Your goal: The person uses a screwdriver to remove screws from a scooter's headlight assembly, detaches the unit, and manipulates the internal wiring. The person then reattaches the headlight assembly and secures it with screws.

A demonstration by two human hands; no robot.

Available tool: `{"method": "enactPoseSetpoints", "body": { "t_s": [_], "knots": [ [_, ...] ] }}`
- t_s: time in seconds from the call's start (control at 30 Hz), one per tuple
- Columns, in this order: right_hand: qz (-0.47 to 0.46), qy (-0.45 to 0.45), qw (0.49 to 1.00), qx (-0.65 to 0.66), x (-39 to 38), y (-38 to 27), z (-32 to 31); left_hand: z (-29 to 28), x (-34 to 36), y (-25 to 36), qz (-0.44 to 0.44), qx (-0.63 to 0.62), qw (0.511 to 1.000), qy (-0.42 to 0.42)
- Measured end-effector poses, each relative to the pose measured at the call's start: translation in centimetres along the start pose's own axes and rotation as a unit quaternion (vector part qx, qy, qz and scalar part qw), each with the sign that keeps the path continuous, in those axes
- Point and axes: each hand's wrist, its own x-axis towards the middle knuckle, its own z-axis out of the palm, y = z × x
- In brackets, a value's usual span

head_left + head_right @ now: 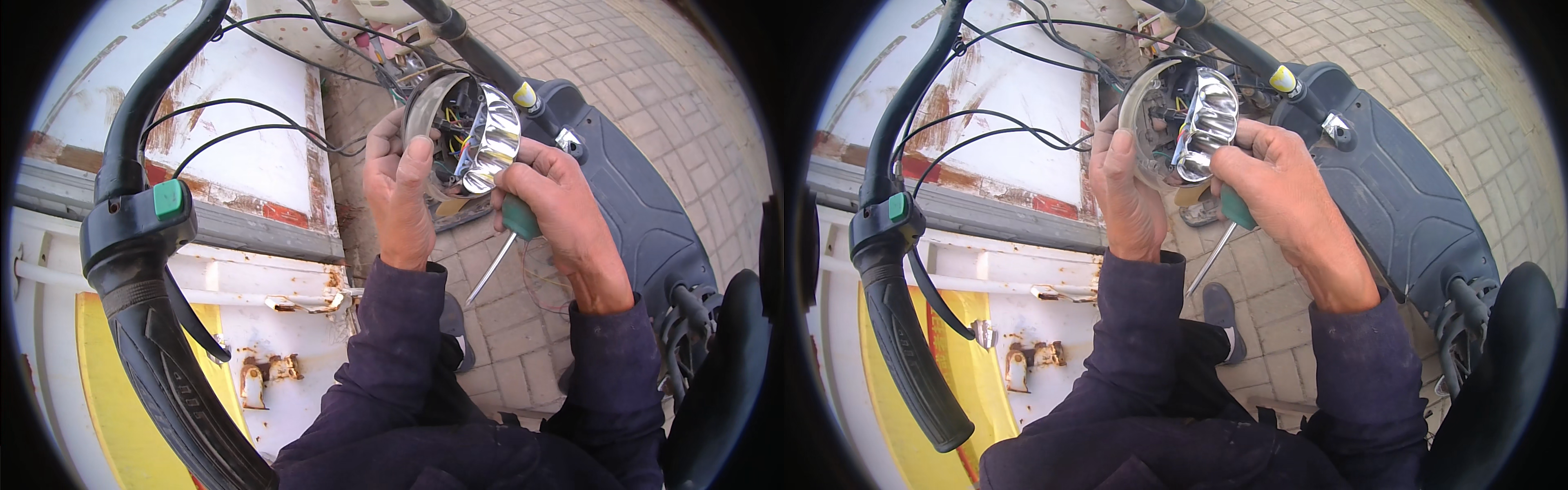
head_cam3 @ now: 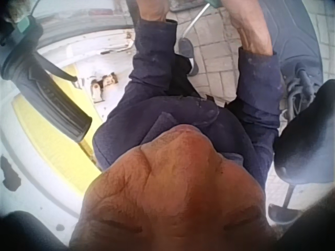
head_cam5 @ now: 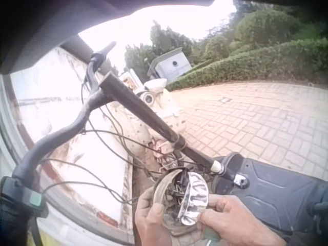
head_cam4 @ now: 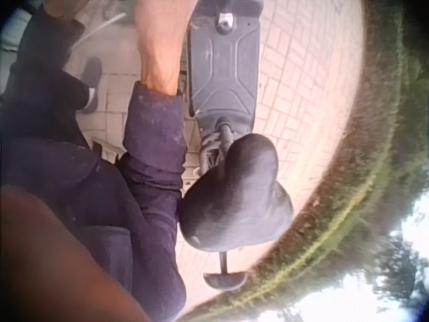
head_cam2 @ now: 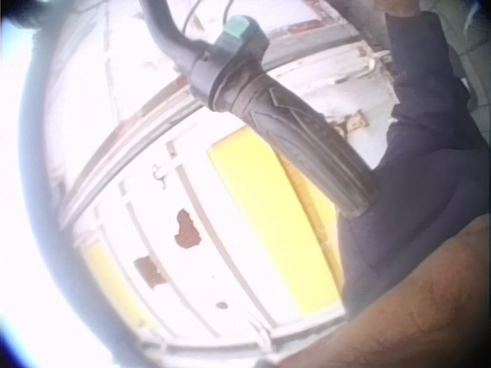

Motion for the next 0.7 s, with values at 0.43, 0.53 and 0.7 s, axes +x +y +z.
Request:
{"method": "enactPoseSetpoints", "body": {
  "t_s": [0.43, 0.53, 0.7],
  "knots": [
    [0.081, 0.031, 0.993, 0.077, -1.6, 1.0, -5.9, -1.7, 0.4, 0.6, 0.015, 0.053, 0.998, 0.028],
    [0.097, 0.022, 0.989, 0.114, -2.6, 2.4, -7.5, -1.7, 0.5, 0.7, 0.000, 0.056, 0.997, 0.054],
    [0.132, 0.029, 0.985, 0.105, -4.8, 3.6, -8.0, -0.7, -0.2, 1.1, 0.016, 0.090, 0.993, 0.076]
  ]
}}
